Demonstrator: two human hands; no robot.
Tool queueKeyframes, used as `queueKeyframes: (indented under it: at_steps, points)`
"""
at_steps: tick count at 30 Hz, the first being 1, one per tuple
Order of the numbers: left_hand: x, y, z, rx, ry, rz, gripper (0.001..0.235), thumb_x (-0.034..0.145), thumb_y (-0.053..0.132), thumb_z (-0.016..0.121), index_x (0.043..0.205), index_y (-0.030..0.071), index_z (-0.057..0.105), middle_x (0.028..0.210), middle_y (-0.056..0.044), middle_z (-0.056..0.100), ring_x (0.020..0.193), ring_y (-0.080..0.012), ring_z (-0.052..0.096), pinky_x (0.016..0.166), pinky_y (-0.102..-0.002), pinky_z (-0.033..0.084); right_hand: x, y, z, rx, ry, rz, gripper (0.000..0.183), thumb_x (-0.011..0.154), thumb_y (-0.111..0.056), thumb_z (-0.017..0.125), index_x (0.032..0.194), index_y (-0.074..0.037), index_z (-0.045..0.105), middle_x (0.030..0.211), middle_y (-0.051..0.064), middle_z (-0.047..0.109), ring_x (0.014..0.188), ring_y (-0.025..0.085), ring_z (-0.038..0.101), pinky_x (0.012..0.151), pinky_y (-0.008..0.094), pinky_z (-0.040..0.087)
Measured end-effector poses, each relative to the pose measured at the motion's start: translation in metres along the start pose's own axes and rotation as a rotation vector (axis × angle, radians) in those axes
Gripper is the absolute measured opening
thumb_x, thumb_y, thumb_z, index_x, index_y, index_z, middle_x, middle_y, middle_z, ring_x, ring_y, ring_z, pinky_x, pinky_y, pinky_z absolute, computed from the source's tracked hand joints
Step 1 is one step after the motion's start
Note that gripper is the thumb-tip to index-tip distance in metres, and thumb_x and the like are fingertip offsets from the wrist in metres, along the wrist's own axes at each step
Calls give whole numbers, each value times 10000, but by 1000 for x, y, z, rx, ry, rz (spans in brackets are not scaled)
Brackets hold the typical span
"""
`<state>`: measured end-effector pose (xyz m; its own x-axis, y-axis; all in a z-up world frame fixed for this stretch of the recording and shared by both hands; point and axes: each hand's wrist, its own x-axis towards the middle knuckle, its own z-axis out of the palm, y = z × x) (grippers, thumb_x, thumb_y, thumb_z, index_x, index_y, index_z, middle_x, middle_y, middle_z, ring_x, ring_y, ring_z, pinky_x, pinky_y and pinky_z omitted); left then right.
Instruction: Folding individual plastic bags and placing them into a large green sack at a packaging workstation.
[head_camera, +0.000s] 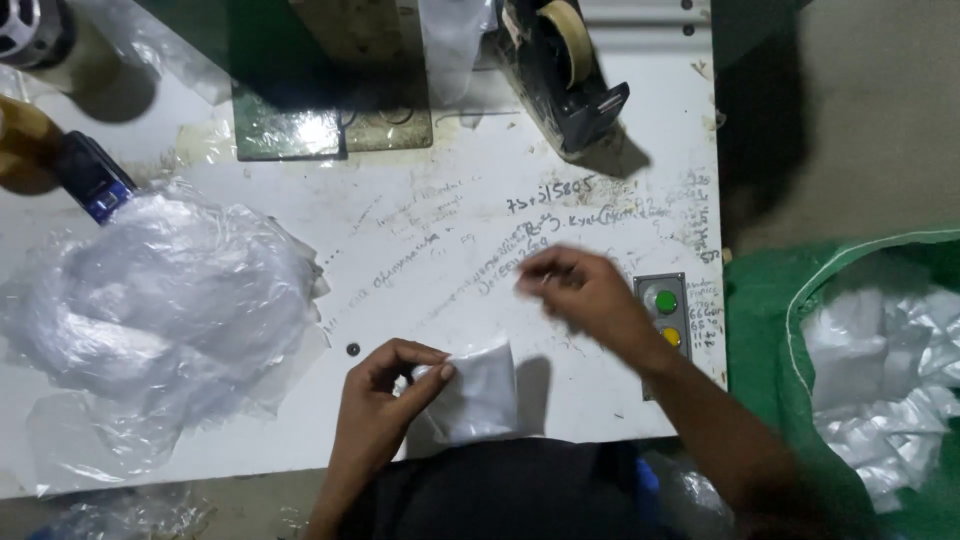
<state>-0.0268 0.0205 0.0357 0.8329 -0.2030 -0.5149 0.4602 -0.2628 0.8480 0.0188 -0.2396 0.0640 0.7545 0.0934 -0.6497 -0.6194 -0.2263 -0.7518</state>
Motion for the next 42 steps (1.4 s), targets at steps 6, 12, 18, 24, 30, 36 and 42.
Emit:
queueKeyframes:
  at_steps: [6,12,18,24,30,36,42]
  points:
    - [-9,12,9,224,487,1055,216,828,-59,795,922,70,649,980,-111,731,935,-224,691,826,-287,565,76,-41,-90,53,825,-887,123,1034,-131,734,1043,-94,617,906,33,671,599,83,577,481,208,446]
    - [6,-7,26,475,432,1182,159,853,-73,769,880,34,654,1005,-107,695,1040,-295,721,927,-426,606,63,-73,-93,-176,579,-451,314,985,-421,713,833,-147,682,1023,-24,548,948,138,570,788,312,492]
    - [5,-15,32,482,471,1193,155,855,-60,779,889,30,658,994,-123,707,1011,-286,740,856,-378,616,64,-4,-103,-242,557,-628,300,1060,-216,660,791,-124,564,908,-15,485,834,110,468,756,286,393]
    - [13,-20,44,568,380,1256,107,920,1,749,969,26,657,1032,-132,695,1029,-320,726,865,-425,586,40,35,-63,-397,792,-633,412,1075,-267,720,759,-100,515,622,-16,445,616,87,363,557,332,300]
    - [28,-39,64,679,515,1306,80,893,147,803,840,138,744,889,-24,745,908,-244,757,816,-394,615,-21,51,17,127,226,-562,260,1051,-208,625,837,-72,685,536,-22,420,500,71,400,497,218,387]
    - [15,-23,68,692,545,1235,81,922,129,777,879,103,713,978,-81,746,923,-274,748,759,-387,609,-32,43,29,47,-20,-264,276,1012,-257,652,860,-36,715,513,35,496,498,106,452,488,259,401]
    - [-5,10,75,-353,264,602,182,873,50,805,874,-25,640,929,-240,772,938,-387,792,752,-416,611,-45,62,26,-311,295,-518,490,991,-518,642,1126,-47,626,952,168,629,987,372,648,883,499,513]
